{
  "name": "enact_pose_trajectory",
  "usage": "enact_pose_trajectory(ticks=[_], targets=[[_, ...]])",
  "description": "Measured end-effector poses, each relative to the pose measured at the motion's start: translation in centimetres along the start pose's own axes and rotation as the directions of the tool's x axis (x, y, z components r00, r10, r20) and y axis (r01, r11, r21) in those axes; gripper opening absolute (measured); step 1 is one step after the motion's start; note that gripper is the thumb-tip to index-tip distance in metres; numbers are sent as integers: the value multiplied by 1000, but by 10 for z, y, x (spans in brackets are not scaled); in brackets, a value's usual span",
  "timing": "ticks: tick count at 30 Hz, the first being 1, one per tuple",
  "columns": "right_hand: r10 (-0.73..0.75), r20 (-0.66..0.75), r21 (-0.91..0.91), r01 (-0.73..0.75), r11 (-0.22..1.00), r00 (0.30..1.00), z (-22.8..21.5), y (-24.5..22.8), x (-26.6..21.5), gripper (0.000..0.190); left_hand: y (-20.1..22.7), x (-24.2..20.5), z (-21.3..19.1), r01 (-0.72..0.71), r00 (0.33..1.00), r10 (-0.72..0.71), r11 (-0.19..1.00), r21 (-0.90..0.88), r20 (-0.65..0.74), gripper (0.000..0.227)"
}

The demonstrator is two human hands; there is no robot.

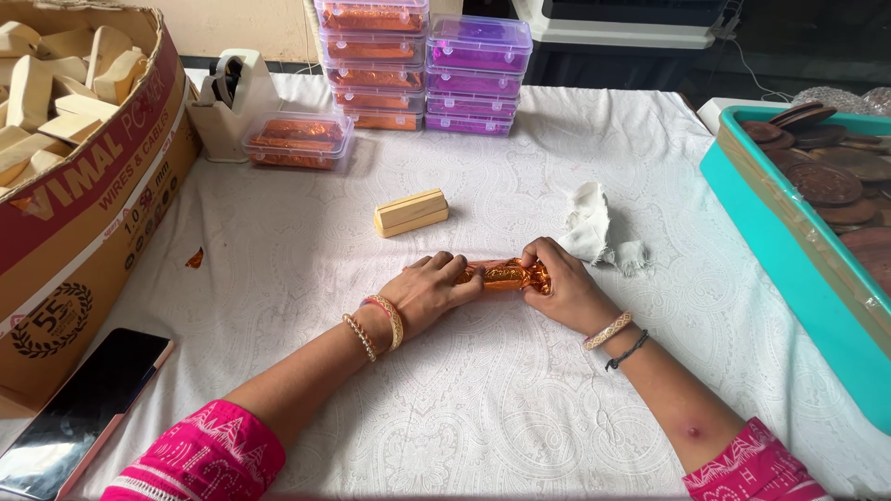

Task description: The recorder is seen packaging sandalwood blocks into individual foil and orange wrappers, then placing them into small clear plastic boxes.

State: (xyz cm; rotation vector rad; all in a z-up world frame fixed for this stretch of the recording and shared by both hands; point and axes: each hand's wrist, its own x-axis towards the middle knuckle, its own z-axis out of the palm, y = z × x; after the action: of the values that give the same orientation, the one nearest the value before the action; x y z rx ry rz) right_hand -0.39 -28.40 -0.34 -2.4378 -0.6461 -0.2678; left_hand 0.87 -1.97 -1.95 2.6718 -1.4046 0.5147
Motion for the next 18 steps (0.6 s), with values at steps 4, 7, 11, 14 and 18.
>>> enact_pose_trajectory(ticks=[4, 7, 11, 14, 18], targets=[[35, -4, 236, -33, 971, 999, -2, 16, 2, 24, -7, 13, 4, -74, 997, 73, 991, 110, 14, 44], [78, -67, 294, -55, 954, 995, 1, 37, 5, 15, -16, 35, 13, -134, 990, 125, 973, 186, 63, 45], [176, -154, 215, -140, 966, 972, 1, 52, 10, 12, -28, 65, 32, -232, 972, 226, 894, 384, 62, 35], [158, -218, 124, -134, 983, 963, 4, 65, 12, 13, -35, 82, 40, -224, 974, 218, 899, 377, 59, 38], [203, -204, 118, -181, 976, 958, -1, 69, 14, 12, -41, 90, 46, -194, 981, 175, 920, 341, 84, 44]])
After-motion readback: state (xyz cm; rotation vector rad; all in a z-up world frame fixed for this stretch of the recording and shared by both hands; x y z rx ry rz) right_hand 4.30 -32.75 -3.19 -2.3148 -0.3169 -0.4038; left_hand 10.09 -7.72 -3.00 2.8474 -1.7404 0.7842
